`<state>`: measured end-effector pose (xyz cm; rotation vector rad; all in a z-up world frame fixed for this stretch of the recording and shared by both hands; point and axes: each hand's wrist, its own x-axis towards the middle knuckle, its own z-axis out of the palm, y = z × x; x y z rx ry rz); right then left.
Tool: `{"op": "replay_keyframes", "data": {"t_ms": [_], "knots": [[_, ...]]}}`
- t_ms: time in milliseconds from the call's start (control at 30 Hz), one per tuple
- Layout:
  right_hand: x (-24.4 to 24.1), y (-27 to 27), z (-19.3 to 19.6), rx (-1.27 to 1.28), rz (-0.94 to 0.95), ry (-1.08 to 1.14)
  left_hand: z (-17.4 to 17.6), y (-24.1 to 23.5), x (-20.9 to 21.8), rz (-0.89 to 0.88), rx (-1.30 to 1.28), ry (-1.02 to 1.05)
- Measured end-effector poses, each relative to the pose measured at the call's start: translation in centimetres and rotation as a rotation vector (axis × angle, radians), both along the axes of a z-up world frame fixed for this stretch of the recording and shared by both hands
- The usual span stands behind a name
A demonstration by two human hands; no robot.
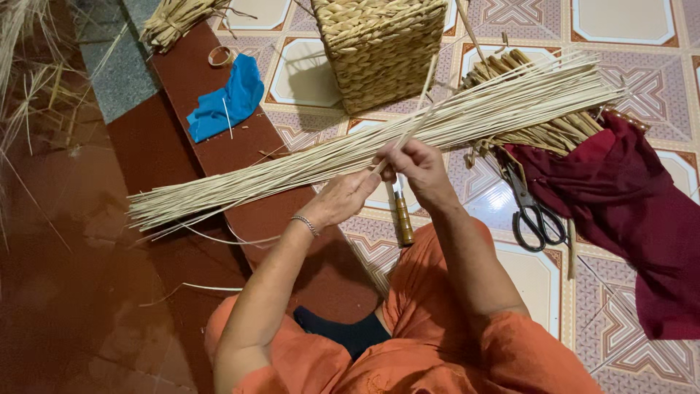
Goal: The person sits on the floor and uses a knife to split long bamboo strips into thinner strands. They hold the strips with one hand and carefully shave or split them with the knife in the other hand, repeating the process for multiple strips.
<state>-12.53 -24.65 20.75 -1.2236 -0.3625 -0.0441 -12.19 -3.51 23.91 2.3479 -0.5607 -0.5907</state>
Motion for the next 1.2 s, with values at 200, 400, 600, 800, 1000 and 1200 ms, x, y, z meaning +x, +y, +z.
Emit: {"op": "replay_keyframes", "data": {"t_ms": [200,400,600,800,1000,1200], "knots": [[1.9,-4.1,-0.4,0.243,-0.358,0.2,-1.7,5.4,-0.6,0.125,-0.168,0.0],[3.9,-11.2,-3.7,0.469,-0.436,0.181,-2.2,14.3,-2.2,0.211,-0.061,-0.022],[4.4,-16.2,-7.3,0.637,-0.375,0.117,1.2,19.3,-4.3,0.359,-0.142,0.199],[2.9,-16.5,-8.7,0.408,-0.436,0.366,2.5,20.5,-4.6,0.24,-0.259,0.264],[4.0,-18.5,-9.8,0.501,-0.371,0.515,6.2,21.5,-1.5,0.155,-0.21,0.242],[7.1,-19.0,-9.6,0.816,-0.374,0.44,13.2,18.1,7.5,0.233,0.314,-0.509]]}}
